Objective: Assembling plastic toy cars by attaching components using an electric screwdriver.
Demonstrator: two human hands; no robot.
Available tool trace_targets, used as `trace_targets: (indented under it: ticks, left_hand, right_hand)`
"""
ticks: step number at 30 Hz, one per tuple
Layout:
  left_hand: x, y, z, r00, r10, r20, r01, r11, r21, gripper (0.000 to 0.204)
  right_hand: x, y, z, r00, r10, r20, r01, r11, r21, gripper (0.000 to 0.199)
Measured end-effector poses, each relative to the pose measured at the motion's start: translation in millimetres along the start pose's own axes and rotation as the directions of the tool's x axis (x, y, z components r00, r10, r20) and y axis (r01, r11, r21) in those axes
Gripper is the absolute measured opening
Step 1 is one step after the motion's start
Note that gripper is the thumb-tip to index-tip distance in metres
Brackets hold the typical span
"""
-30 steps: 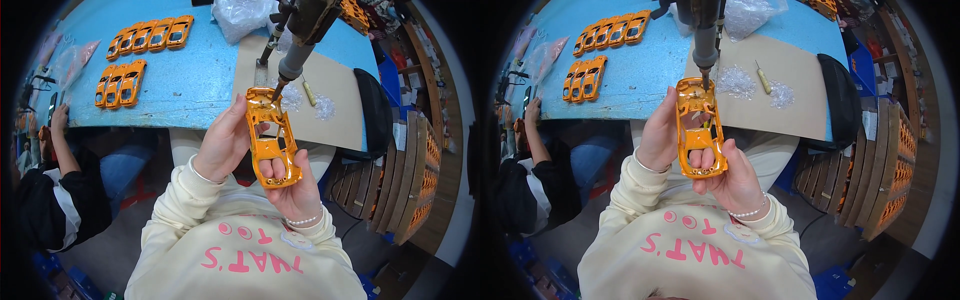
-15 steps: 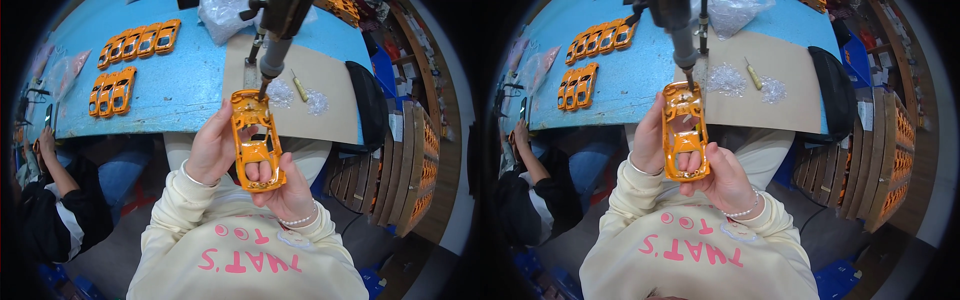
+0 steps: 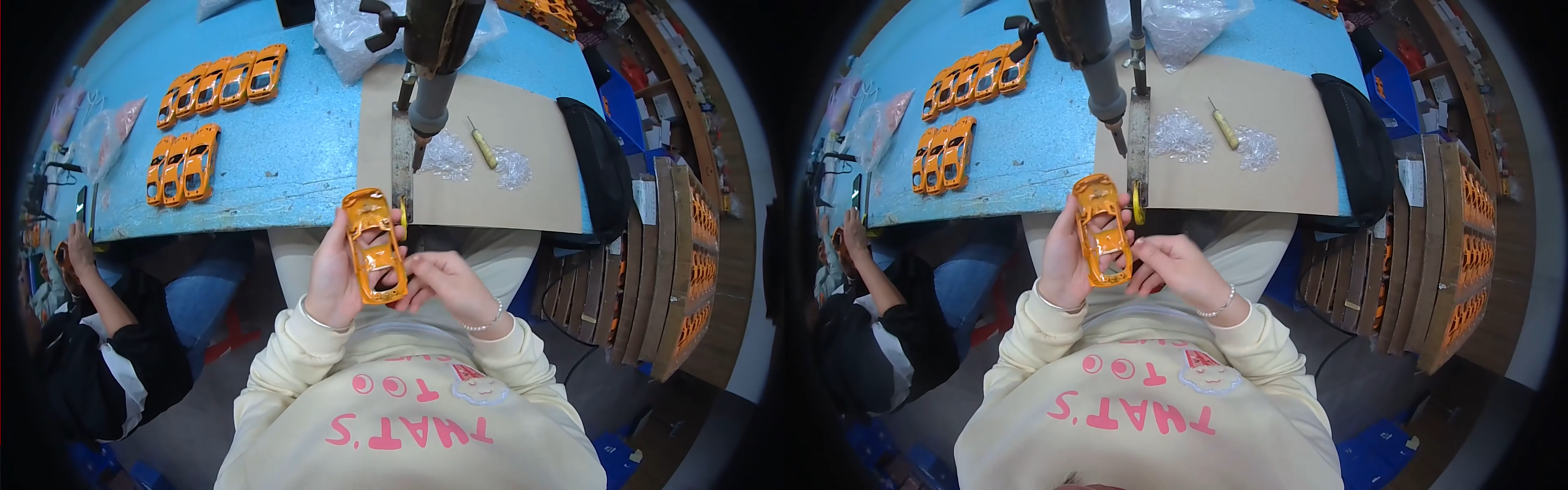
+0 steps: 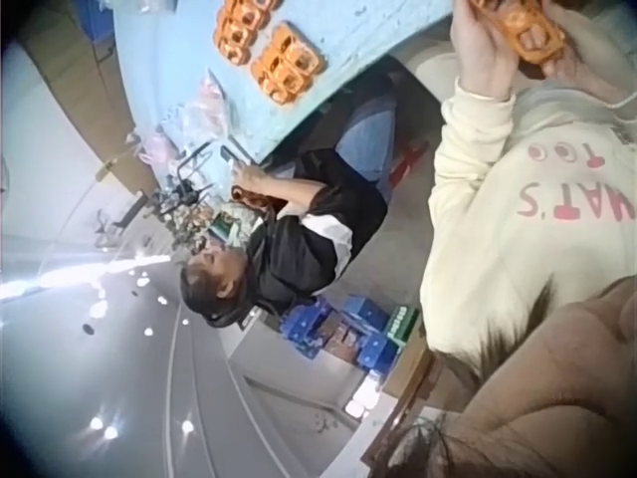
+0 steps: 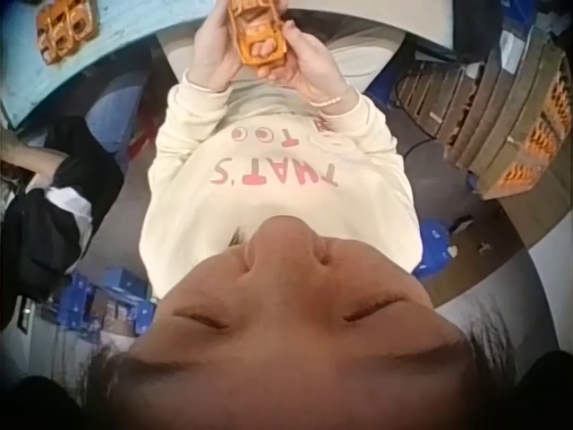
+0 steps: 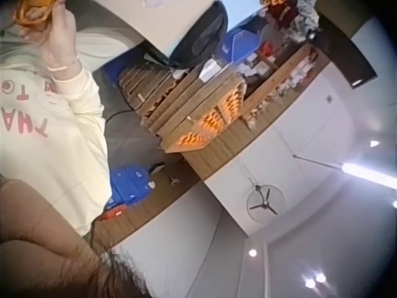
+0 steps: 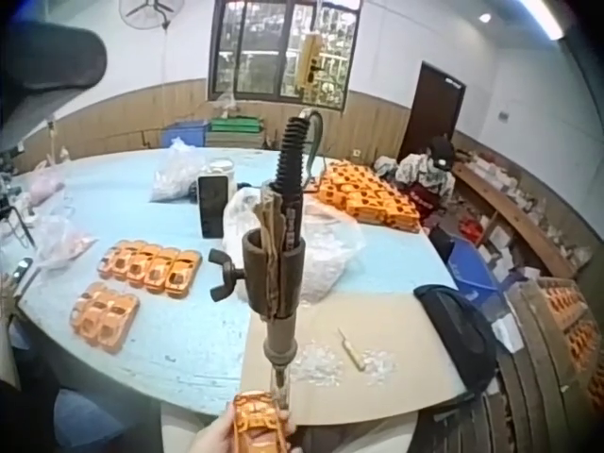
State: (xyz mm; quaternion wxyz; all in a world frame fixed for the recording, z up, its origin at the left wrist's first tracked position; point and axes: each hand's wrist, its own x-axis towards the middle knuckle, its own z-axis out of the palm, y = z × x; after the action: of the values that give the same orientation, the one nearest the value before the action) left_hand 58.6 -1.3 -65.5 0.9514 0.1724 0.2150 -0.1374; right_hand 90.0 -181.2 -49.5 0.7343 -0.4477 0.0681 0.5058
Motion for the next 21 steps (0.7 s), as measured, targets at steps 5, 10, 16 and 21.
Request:
trace_targets:
  ticks: [5,10,16,21]
  left_hand:
    - [-2,-4,-12,0.995,0.083,-0.046,-0.081,0.996,0.037,0.056]
    - [-8,-8,-10,0.992,0.092,-0.085,-0.08,0.989,0.128,0.056]
    - [-12,-16,-3,0.994,0.087,-0.067,-0.076,0.985,0.153,0.057]
    - [-13,-23,-4,0.997,0.072,-0.038,-0.065,0.984,0.164,0.056]
  right_hand:
    - [31,-22,-46,0.486,-0.874,0.021,0.097,0.03,-0.995,0.01]
    - [56,-41,-56,0.414,-0.906,0.093,0.079,-0.066,-0.995,0.011]
    - [63,-45,-52,0.405,-0.897,0.177,-0.042,-0.212,-0.976,0.004]
    - [48,-40,-41,0.338,-0.929,0.152,0.082,-0.131,-0.988,0.001]
